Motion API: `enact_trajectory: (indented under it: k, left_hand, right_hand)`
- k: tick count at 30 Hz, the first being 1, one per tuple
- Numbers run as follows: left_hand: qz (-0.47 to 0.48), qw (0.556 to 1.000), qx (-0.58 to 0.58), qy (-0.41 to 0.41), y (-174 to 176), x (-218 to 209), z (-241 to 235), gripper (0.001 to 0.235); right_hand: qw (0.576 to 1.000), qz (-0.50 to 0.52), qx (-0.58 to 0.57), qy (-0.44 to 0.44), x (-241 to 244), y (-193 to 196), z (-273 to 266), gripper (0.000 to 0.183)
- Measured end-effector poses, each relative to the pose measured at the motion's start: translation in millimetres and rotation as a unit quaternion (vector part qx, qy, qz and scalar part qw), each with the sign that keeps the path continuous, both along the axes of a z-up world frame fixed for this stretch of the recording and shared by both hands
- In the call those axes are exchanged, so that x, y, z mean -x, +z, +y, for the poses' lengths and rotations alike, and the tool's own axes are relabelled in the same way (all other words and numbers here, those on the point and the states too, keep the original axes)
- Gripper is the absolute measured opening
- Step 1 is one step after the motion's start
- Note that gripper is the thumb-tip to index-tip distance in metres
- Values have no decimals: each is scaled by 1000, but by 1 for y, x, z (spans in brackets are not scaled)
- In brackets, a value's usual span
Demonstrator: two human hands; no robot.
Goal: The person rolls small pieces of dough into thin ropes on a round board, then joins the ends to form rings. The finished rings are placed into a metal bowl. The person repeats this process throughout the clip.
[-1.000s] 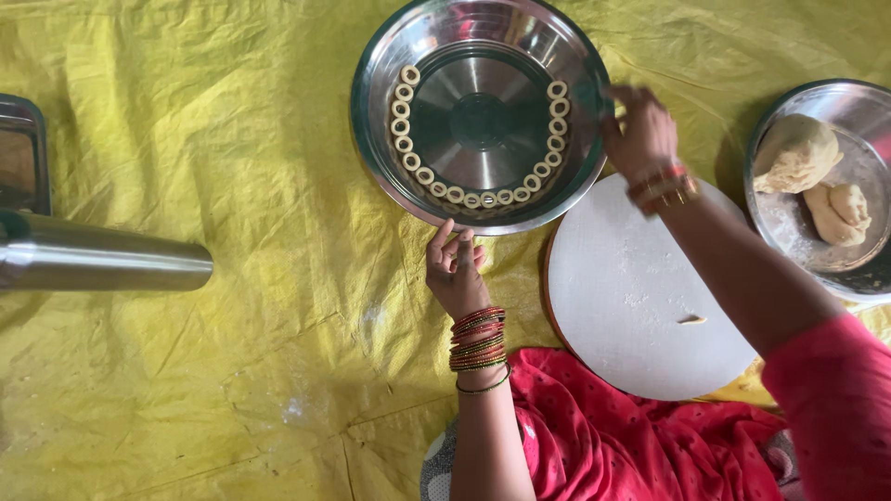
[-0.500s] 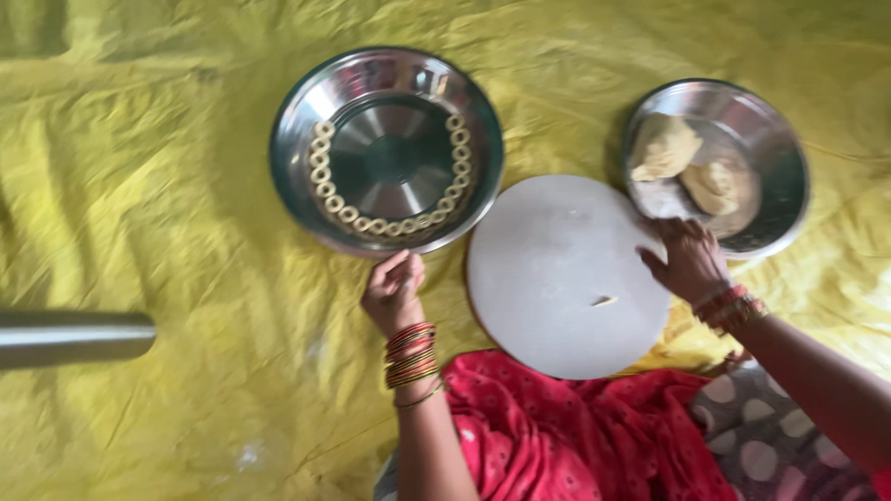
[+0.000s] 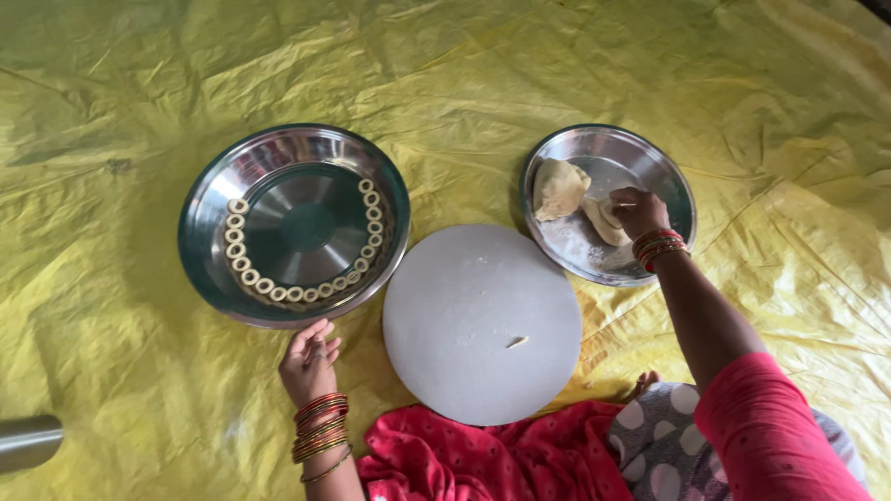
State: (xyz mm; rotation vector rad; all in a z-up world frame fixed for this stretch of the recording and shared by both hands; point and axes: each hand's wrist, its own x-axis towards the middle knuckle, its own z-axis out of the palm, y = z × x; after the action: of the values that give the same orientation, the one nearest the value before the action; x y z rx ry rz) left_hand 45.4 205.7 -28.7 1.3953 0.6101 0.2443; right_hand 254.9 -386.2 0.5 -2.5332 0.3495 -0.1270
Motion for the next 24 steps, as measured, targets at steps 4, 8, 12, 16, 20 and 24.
enact_trajectory:
  k: [4, 8, 12, 16, 20, 24]
  left_hand:
    - [25, 999, -22, -16, 4, 2, -4, 24]
    - [40, 998, -37, -34, 10, 4, -10, 22]
    - [48, 997, -49, -46, 13, 3, -16, 22]
    - [49, 995, -57, -62, 12, 6, -15, 22]
    - [70, 994, -55, -56, 8, 5, -12, 20]
    - [38, 996, -51, -70, 4, 2, -12, 20]
  right_hand:
    - [987, -24, -146, -69, 11, -4, -18, 36]
    - [996, -3, -55, -64, 26, -2, -22, 43]
    - [999, 6, -11, -51, 28, -2, -6, 59]
    - [992, -70, 99, 35, 11, -4, 20, 74]
    - [968, 40, 241, 56, 0, -7, 46, 69]
    - [978, 32, 204, 2, -7, -8, 67, 78]
